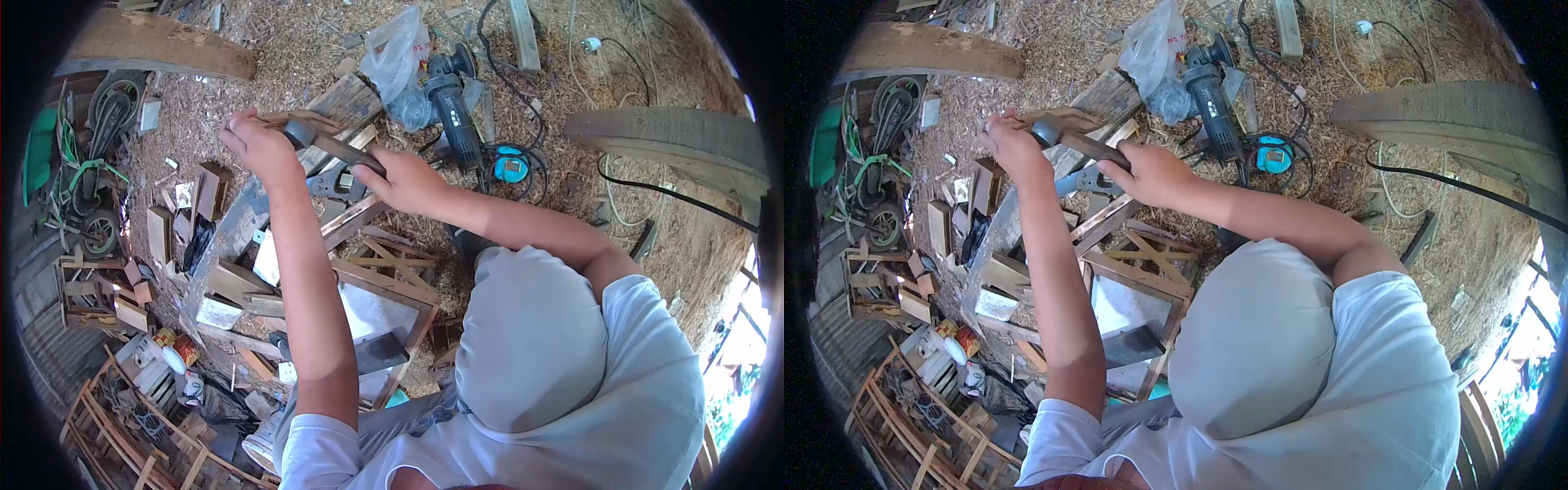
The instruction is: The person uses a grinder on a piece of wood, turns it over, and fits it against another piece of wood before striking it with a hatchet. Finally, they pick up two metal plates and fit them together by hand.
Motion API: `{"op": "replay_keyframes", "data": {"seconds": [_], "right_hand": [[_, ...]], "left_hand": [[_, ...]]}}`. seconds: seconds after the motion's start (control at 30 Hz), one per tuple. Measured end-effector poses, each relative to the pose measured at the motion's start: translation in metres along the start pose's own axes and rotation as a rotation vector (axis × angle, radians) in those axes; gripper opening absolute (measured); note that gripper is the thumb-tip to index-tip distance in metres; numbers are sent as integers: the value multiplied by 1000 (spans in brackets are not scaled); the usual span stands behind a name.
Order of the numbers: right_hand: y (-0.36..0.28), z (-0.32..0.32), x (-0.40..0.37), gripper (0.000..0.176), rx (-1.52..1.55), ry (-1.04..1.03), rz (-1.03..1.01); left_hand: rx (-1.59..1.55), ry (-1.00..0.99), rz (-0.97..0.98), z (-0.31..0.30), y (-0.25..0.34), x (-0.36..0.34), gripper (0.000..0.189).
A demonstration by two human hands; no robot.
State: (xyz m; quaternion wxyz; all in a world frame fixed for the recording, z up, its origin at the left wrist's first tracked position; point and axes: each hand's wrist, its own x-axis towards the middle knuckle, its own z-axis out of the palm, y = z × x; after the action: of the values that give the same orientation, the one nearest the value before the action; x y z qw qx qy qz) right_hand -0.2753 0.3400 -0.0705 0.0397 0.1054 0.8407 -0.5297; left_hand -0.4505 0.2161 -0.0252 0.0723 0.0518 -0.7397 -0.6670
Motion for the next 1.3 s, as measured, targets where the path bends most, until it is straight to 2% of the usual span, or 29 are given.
{"op": "replay_keyframes", "data": {"seconds": [0.07, 0.1, 0.2, 0.27, 0.33, 0.4, 0.47, 0.53, 0.6, 0.67, 0.73, 0.8, 0.87, 1.0, 1.07, 1.13, 1.2, 1.27, 1.3], "right_hand": [[17, 5, 1, 56, 2, -8, -15], [20, 6, 4, 48, 3, -48, 120], [32, 10, 7, 47, 132, -45, 120], [6, 1, 7, 51, 57, -77, 158], [1, 0, 1, 53, -61, -15, -48], [12, 5, 5, 53, -51, -3, -71], [32, 8, 9, 52, 22, -50, 121], [26, 6, 11, 53, 71, -65, 109], [15, 8, 9, 51, -3, -63, 135], [7, 1, 9, 52, 6, -51, 107], [12, 6, 5, 54, -53, -17, -96], [25, 8, 8, 57, -5, -24, -56], [47, 8, 21, 64, -95, -51, 153], [26, 10, 14, 65, 24, -23, 159], [8, 2, 7, 63, 112, -85, 179], [3, 3, 4, 61, -28, -38, -89], [13, 8, 9, 60, -24, -30, -100], [28, 15, 19, 62, -23, -54, 184], [32, 14, 24, 63, -56, -16, 163]], "left_hand": [[-1, 16, -8, -4, 2, -1, 40], [-2, 23, -2, -7, 2, -1, 40], [14, -13, 5, -14, -1, 0, 37], [-59, -7, -26, -11, -2, 3, 33], [-47, -8, -33, -9, 0, 1, 32], [-35, 5, -34, -11, 0, -1, 30], [-53, 19, -18, -12, -3, 1, 29], [-40, 12, -5, -12, 0, 2, 29], [-21, -4, -4, -13, 0, -1, 29], [-31, 19, -25, -9, 1, 0, 29], [-41, 16, -37, -8, 2, -2, 29], [-56, 29, -41, -12, 3, -3, 29], [-42, 9, -43, -14, 0, 0, 30], [-85, 14, -67, -14, 4, -1, 30], [-73, 10, -61, -12, 4, 0, 32], [-55, 8, -62, -13, 10, -5, 34], [-90, -7, -141, -13, 17, -10, 43], [-116, -11, -143, -13, 10, -8, 47], [-134, -22, -149, -12, 9, -7, 52]]}}
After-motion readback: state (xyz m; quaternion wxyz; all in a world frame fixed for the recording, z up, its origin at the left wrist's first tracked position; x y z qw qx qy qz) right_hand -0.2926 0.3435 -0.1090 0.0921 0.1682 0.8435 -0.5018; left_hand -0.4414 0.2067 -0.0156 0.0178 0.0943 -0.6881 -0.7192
